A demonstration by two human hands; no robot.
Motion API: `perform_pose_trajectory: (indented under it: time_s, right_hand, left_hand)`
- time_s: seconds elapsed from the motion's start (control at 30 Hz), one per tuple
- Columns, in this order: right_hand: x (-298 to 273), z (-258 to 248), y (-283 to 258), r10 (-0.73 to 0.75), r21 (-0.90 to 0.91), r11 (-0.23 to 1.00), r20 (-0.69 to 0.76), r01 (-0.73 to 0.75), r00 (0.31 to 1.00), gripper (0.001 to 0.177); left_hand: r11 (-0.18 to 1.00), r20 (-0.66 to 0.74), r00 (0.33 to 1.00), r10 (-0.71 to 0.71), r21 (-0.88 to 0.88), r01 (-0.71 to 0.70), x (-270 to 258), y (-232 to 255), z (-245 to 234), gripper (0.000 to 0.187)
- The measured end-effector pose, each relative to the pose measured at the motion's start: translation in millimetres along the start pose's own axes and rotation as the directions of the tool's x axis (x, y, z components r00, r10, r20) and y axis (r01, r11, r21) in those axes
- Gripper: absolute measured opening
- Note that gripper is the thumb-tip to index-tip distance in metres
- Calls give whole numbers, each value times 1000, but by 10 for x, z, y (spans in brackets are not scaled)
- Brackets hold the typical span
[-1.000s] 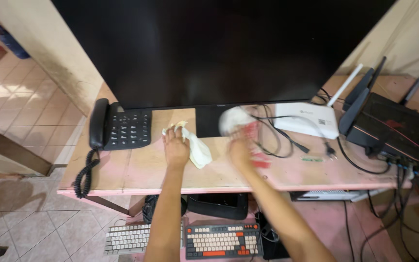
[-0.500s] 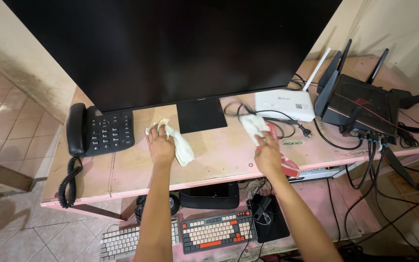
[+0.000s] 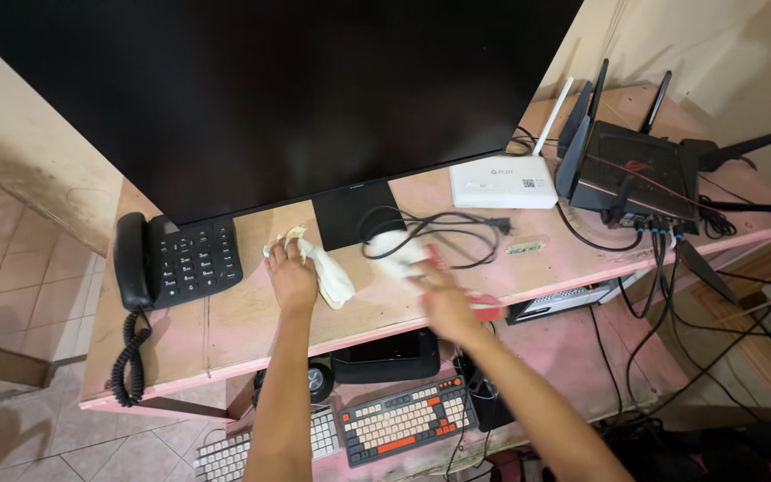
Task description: The person wipes down various electronic devices including a desktop fan, a landline telephone, a computer monitor, and a handheld gaming console with a cloth.
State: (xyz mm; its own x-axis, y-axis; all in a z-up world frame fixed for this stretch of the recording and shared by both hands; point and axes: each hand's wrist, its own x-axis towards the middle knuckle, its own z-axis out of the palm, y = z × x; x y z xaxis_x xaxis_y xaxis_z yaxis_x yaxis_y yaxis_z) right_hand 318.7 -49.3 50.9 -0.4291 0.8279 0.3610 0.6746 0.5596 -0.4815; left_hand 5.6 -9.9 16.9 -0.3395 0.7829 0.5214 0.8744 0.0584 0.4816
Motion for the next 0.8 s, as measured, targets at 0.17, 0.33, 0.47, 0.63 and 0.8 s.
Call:
perform_pose_trajectory:
  time_s: [0.17,0.33,0.47,0.63,0.8]
  right_hand:
    - [-131,-238,345,93,-119,985,-238,-124,967,46]
    - [-214,-191,513,101,-15,994,-277,-109,956,40]
    - [-309,-87,879,242,491,862,-178,-127,954,32]
    - [-398,140,1486,579,875,422,-58,-238,813,31]
    - [-403,2,1633,812,977,-90,-40,193,582,39]
  left_hand:
    - [999,24,1000,18,-28,-17,18,-10,-20,49]
    - [999,39,999,21,-30,-20,-2,-15,-10,48]
    - [994,0,999,47,98,-47,38,70,-84,50]
    - [970,-134,963,235,96,-224,-48,292,-410,44]
    - [861,31,935,353,-403,-312,-61,929,-277,58]
